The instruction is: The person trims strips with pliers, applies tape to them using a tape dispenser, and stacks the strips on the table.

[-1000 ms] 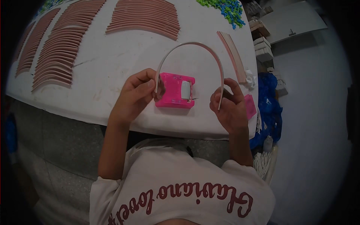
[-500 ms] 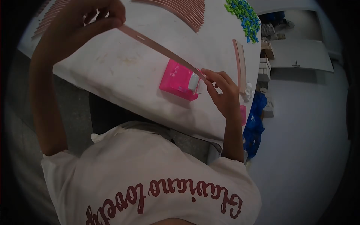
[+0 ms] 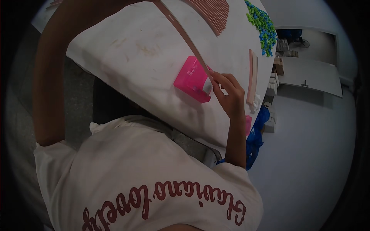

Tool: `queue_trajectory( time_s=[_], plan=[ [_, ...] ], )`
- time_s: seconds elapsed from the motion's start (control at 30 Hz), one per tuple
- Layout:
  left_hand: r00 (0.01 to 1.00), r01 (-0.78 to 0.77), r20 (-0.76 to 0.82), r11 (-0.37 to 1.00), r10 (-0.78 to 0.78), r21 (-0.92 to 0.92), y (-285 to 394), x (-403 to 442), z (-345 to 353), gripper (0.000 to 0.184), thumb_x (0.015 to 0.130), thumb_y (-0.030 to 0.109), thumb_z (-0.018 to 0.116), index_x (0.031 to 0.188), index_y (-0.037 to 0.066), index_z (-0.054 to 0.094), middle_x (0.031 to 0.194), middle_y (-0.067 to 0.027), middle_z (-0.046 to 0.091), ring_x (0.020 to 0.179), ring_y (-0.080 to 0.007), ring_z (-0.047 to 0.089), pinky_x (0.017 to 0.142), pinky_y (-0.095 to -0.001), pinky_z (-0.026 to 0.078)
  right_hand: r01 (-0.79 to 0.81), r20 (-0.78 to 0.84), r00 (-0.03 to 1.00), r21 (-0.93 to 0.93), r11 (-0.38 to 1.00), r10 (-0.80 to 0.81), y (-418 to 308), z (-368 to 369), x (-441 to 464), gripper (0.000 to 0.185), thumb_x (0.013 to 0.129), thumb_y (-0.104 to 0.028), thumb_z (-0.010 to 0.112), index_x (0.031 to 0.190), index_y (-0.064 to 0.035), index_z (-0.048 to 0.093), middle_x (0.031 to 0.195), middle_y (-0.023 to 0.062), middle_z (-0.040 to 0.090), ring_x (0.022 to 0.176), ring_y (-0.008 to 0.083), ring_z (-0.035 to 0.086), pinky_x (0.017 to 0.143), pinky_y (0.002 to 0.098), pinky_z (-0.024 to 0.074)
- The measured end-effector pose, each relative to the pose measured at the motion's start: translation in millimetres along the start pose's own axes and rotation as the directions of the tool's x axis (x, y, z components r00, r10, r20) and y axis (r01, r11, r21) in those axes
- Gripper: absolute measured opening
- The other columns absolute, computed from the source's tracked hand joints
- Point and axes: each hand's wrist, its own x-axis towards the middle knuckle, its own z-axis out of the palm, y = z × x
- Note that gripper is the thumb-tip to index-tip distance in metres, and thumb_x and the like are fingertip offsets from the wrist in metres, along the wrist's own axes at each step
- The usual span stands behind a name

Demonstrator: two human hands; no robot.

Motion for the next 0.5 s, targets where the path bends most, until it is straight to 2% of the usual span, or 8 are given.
queue_trajectory(
  time_s=[0.17, 0.2, 0.23, 0.27, 0.33, 0.43, 0.47, 0.5],
  plan=[
    [1.0, -0.017, 0.011, 0.999, 0.016, 0.031, -5.7, -1.2, 9.2, 0.005, 0.085, 0.009, 0.07, 0.087, 0.005, 0.068, 0.083, -0.0009, 0.06, 0.073, -0.0106, 0.058, 0.066, -0.0267, 0.048, 0.004, 0.004, 1.0, -0.003, 1.0, -0.004, 5.1, 2.5, -2.4, 0.044, 0.079, 0.007, 0.068, 0.119, -0.0135, 0.068, 0.089, 0.0089, 0.064, 0.078, 0.0193, 0.065, 0.065, 0.0318, 0.0554],
    [1.0, -0.021, 0.014, 0.999, 0.021, 0.037, -87.1, 17.9, 13.4, 0.005, 0.085, 0.009, 0.07, 0.087, 0.005, 0.068, 0.083, -0.001, 0.06, 0.073, -0.0108, 0.058, 0.066, -0.0268, 0.049, 0.011, 0.01, 1.0, -0.005, 1.0, -0.011, 5.9, 3.1, -2.6, 0.044, 0.079, 0.007, 0.068, 0.118, -0.0132, 0.069, 0.089, 0.009, 0.064, 0.078, 0.0195, 0.065, 0.065, 0.0318, 0.0555],
    [1.0, -0.026, 0.018, 0.999, 0.025, 0.043, -8.7, -0.7, 13.4, 0.005, 0.085, 0.01, 0.07, 0.087, 0.005, 0.069, 0.083, -0.0011, 0.06, 0.073, -0.011, 0.058, 0.066, -0.027, 0.049, 0.018, 0.015, 1.0, -0.007, 1.0, -0.018, 6.4, 3.6, -3.4, 0.043, 0.079, 0.007, 0.068, 0.117, -0.013, 0.069, 0.089, 0.0092, 0.064, 0.078, 0.0196, 0.065, 0.065, 0.0317, 0.0556],
    [0.999, -0.031, 0.022, 0.998, 0.03, 0.049, -107.5, 33.5, 20.7, 0.005, 0.085, 0.01, 0.07, 0.087, 0.005, 0.069, 0.083, -0.0012, 0.06, 0.074, -0.0111, 0.059, 0.066, -0.0272, 0.049, 0.015, 0.011, 1.0, -0.006, 1.0, -0.015, 7.1, 3.3, -4.8, 0.043, 0.079, 0.007, 0.068, 0.117, -0.013, 0.069, 0.089, 0.0092, 0.064, 0.078, 0.0196, 0.065, 0.065, 0.0317, 0.0556],
    [0.999, -0.042, 0.029, 0.997, 0.041, 0.062, -99.0, 30.5, 23.6, 0.006, 0.085, 0.01, 0.07, 0.087, 0.005, 0.069, 0.083, -0.0013, 0.061, 0.074, -0.0115, 0.059, 0.066, -0.0276, 0.05, -0.003, 0.055, 0.998, -0.025, 1.0, 0.005, 9.1, 0.1, -7.9, 0.044, 0.077, 0.007, 0.069, 0.116, -0.0127, 0.069, 0.09, 0.0093, 0.065, 0.079, 0.0203, 0.065, 0.065, 0.0319, 0.0556],
    [0.998, -0.056, 0.04, 0.995, 0.053, 0.081, -14.5, 128.2, 65.3, 0.006, 0.084, 0.01, 0.071, 0.087, 0.005, 0.069, 0.083, -0.0016, 0.061, 0.074, -0.0119, 0.06, 0.066, -0.0281, 0.05, -0.005, 0.084, 0.996, -0.078, 0.997, 0.012, 14.2, -5.8, -18.8, 0.045, 0.076, 0.008, 0.069, 0.116, -0.0131, 0.069, 0.09, 0.0092, 0.065, 0.079, 0.0209, 0.065, 0.065, 0.0321, 0.0554],
    [0.997, -0.06, 0.045, 0.994, 0.056, 0.088, 7.4, 29.4, 38.0, 0.006, 0.084, 0.01, 0.071, 0.087, 0.005, 0.07, 0.083, -0.0017, 0.061, 0.074, -0.0121, 0.06, 0.066, -0.0283, 0.051, -0.008, 0.081, 0.997, -0.075, 0.997, 0.014, 17.5, -9.5, -24.3, 0.045, 0.076, 0.008, 0.069, 0.116, -0.0131, 0.069, 0.09, 0.0092, 0.065, 0.079, 0.0209, 0.065, 0.065, 0.0321, 0.0554],
    [0.997, -0.065, 0.051, 0.994, 0.06, 0.093, 5.6, 29.1, 40.7, 0.006, 0.084, 0.01, 0.071, 0.087, 0.005, 0.07, 0.083, -0.0018, 0.061, 0.075, -0.0123, 0.06, 0.066, -0.0285, 0.051, -0.025, 0.12, 0.992, -0.099, 0.995, 0.036, 21.6, -14.4, -31.2, 0.046, 0.076, 0.008, 0.069, 0.116, -0.0137, 0.069, 0.089, 0.0092, 0.065, 0.078, 0.021, 0.064, 0.065, 0.0323, 0.0552]
  ],
)
